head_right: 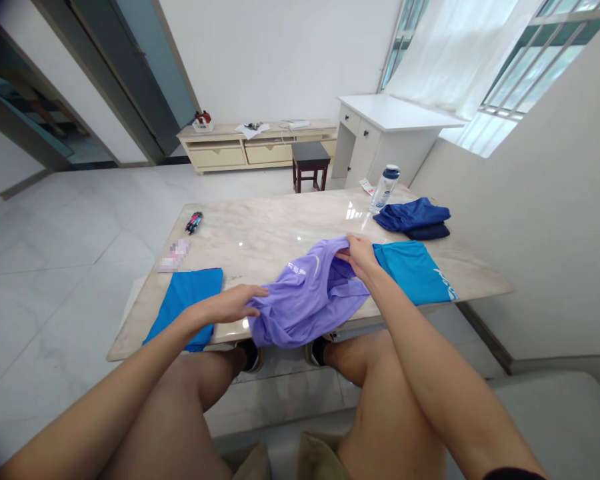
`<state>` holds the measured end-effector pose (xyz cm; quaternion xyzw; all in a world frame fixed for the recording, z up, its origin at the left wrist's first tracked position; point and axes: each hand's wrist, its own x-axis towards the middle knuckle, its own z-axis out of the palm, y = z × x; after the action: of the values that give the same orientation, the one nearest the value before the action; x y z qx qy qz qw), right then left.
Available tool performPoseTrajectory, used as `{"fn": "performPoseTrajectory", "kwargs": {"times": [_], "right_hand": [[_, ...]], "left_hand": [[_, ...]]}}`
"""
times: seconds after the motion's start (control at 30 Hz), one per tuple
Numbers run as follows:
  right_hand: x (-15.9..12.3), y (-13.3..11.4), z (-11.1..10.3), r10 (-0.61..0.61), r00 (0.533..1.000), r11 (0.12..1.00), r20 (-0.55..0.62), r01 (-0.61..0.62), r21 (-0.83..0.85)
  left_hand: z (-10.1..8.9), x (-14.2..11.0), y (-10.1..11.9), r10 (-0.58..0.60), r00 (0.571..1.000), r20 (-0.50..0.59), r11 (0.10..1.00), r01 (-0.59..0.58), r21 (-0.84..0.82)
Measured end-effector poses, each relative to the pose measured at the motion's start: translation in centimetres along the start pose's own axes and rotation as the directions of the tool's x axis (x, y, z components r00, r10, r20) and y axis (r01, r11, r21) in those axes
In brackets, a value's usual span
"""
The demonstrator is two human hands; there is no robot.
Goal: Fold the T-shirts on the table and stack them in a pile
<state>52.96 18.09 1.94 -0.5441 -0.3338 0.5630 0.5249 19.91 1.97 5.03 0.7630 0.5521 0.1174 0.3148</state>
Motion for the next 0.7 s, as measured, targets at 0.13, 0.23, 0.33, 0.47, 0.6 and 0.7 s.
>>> {"fn": "performPoseTrajectory", "kwargs": {"times": [0.13, 0.23, 0.33, 0.47, 0.6, 0.7], "right_hand": [[-2.2, -1.9, 5.3, -0.126, 0.976, 0.951, 0.180, 0.067, 0.303], [-3.9, -3.0, 8.9, -0.269, 0.932, 0.917, 0.244, 0.170, 0.361], [-4.7, -3.7, 10.5, -0.423, 0.883, 0.894, 0.204, 0.369, 0.253], [-3.7, -4.1, 8.5, -0.663, 0.737, 0.742, 0.134, 0.670, -0.015], [-1.1, -3.3, 4.2, -0.766, 0.594, 0.517, 0.248, 0.797, -0.312], [0.9, -1.0, 1.9, -0.709, 0.631, 0.417, 0.315, 0.735, -0.534]], "left_hand": [[0.4, 1.9, 2.8, 0.034, 0.982, -0.184, 0.993, -0.054, -0.101], [2.0, 3.5, 4.8, -0.015, 0.956, -0.295, 0.999, 0.001, -0.046], [2.8, 4.8, 4.6, -0.112, 0.945, -0.306, 0.991, 0.128, 0.030], [1.0, 5.2, 2.3, -0.188, 0.914, -0.359, 0.942, 0.065, -0.328], [-2.1, 4.1, 0.9, -0.309, 0.821, -0.480, 0.699, -0.146, -0.700], [-3.3, 3.1, 0.1, -0.447, 0.756, -0.479, 0.550, -0.190, -0.813]]}}
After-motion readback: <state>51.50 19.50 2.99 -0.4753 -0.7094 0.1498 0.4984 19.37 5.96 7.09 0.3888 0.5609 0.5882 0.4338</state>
